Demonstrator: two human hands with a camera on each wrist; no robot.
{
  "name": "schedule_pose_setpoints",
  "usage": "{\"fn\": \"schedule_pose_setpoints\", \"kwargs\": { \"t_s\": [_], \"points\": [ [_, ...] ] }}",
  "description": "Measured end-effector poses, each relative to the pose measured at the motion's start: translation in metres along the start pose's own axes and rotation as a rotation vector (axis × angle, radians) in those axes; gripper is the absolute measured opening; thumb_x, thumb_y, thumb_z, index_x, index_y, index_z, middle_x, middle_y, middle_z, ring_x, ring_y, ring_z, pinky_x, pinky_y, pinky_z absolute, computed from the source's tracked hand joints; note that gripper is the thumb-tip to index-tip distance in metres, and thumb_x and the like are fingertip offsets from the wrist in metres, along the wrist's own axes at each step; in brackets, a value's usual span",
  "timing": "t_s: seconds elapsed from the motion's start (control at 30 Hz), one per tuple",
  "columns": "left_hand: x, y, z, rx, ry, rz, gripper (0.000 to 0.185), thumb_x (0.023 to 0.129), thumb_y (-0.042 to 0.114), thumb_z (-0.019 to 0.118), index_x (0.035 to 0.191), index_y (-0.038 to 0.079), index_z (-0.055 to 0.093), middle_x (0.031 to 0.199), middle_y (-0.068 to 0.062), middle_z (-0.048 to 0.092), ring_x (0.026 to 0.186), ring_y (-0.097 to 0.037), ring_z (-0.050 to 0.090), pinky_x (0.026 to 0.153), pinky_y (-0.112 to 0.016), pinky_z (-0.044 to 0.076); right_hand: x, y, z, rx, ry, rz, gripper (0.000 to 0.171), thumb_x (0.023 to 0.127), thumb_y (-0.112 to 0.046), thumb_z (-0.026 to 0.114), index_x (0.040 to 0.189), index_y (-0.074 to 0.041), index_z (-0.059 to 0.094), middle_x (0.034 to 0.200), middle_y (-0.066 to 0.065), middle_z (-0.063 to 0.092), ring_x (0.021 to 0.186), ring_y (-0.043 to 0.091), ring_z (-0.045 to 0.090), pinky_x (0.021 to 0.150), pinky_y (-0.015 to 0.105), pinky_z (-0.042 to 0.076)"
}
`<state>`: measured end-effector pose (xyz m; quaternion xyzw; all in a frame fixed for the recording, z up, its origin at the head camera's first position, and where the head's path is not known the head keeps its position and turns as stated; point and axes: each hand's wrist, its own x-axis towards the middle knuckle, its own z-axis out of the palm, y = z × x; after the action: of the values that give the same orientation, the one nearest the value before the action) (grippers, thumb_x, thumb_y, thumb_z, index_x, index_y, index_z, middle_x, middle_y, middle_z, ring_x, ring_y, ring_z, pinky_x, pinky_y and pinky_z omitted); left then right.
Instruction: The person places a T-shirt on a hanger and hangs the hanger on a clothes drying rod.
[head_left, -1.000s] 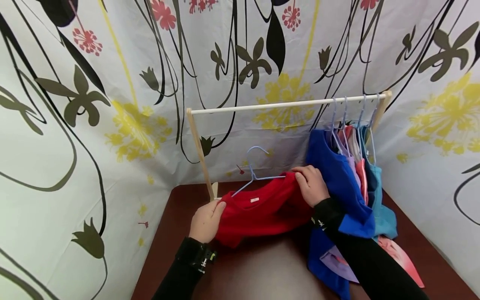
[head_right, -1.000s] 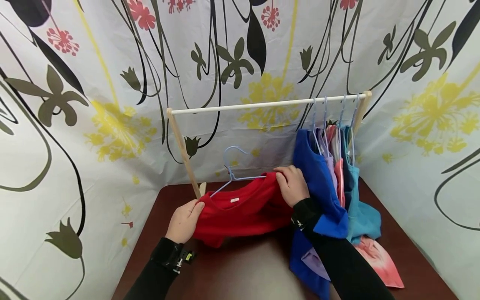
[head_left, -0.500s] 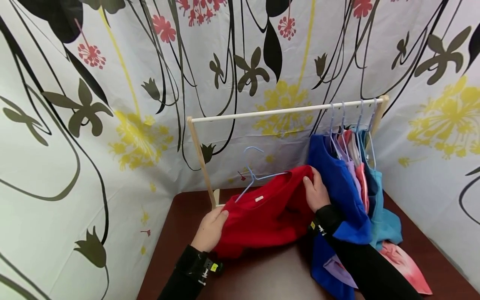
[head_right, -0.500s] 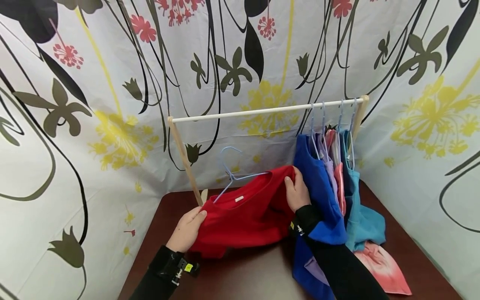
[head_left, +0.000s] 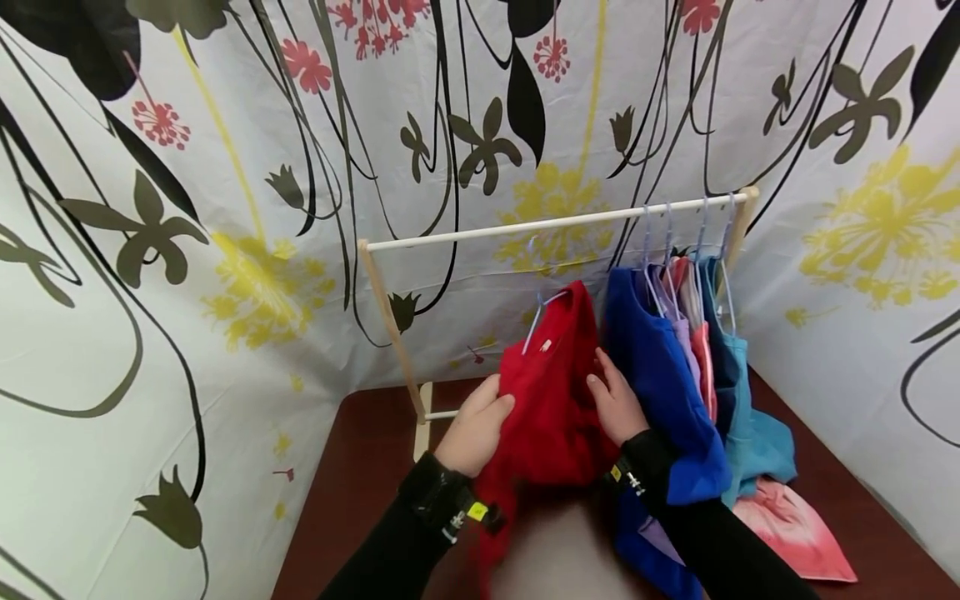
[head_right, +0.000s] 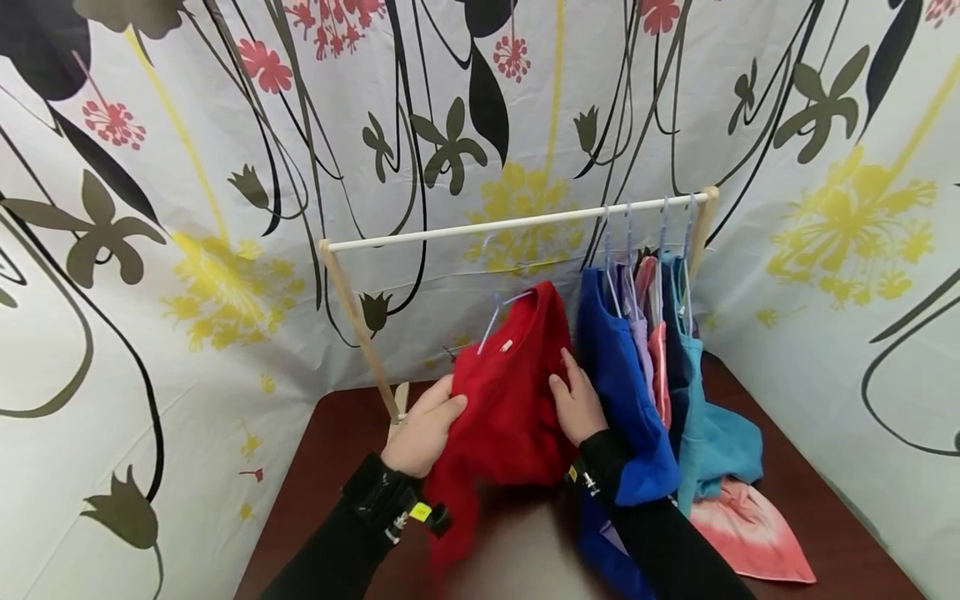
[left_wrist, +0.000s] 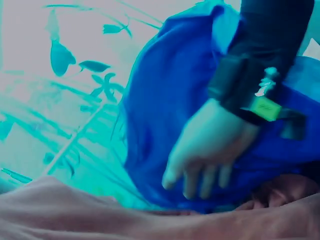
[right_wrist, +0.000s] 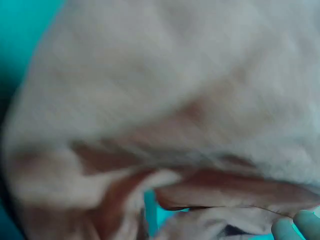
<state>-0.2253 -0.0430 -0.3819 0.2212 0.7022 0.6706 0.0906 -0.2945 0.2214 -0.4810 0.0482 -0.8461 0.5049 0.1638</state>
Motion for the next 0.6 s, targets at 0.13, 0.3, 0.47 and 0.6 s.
{"fn": "schedule_pose_setpoints", "kwargs": {
  "t_s": [0.13, 0.3, 0.47, 0.6],
  "points": [
    [0.024, 0.011, 0.022, 0.021, 0.035, 0.06, 0.029, 0.108, 0.008, 0.039, 0.133, 0.002, 0.052, 0.123, -0.014, 0.058, 0.112, -0.032, 0.059, 0.094, -0.04, 0.046, -0.017, -0.002, 0.006, 0.042, -0.014, 0.014, 0.055, 0.109, -0.023, 0.043, 0.159, -0.007, 0.026, 0.157, 0.024, 0.035, 0.144, 0.04, 0.031, 0.114, 0.054, 0.026],
    [0.053, 0.014, 0.047, -0.01, 0.077, 0.082, 0.026, 0.108, 0.008, 0.039, 0.13, 0.003, 0.052, 0.119, -0.012, 0.059, 0.108, -0.031, 0.06, 0.091, -0.038, 0.047, -0.037, 0.002, 0.013, 0.119, -0.005, 0.051, 0.053, 0.11, -0.022, 0.044, 0.159, -0.008, 0.03, 0.157, 0.021, 0.036, 0.142, 0.038, 0.035, 0.112, 0.053, 0.03],
    [0.076, 0.013, 0.066, 0.012, 0.115, 0.07, 0.023, 0.107, 0.009, 0.04, 0.125, 0.003, 0.053, 0.11, -0.01, 0.06, 0.098, -0.02, 0.058, 0.087, -0.034, 0.046, -0.059, 0.009, 0.023, 0.288, 0.013, 0.044, 0.052, 0.11, -0.014, 0.042, 0.158, -0.002, 0.028, 0.157, 0.026, 0.032, 0.144, 0.04, 0.031, 0.109, 0.027, 0.033],
    [0.089, 0.011, 0.075, 0.076, 0.17, 0.065, 0.023, 0.106, 0.009, 0.041, 0.126, 0.004, 0.053, 0.11, -0.007, 0.06, 0.098, -0.018, 0.057, 0.09, -0.037, 0.046, -0.063, 0.005, 0.028, 0.293, 0.007, 0.03, 0.05, 0.111, -0.016, 0.039, 0.158, -0.001, 0.028, 0.158, 0.027, 0.032, 0.144, 0.041, 0.031, 0.108, 0.03, 0.034]
  ]
}}
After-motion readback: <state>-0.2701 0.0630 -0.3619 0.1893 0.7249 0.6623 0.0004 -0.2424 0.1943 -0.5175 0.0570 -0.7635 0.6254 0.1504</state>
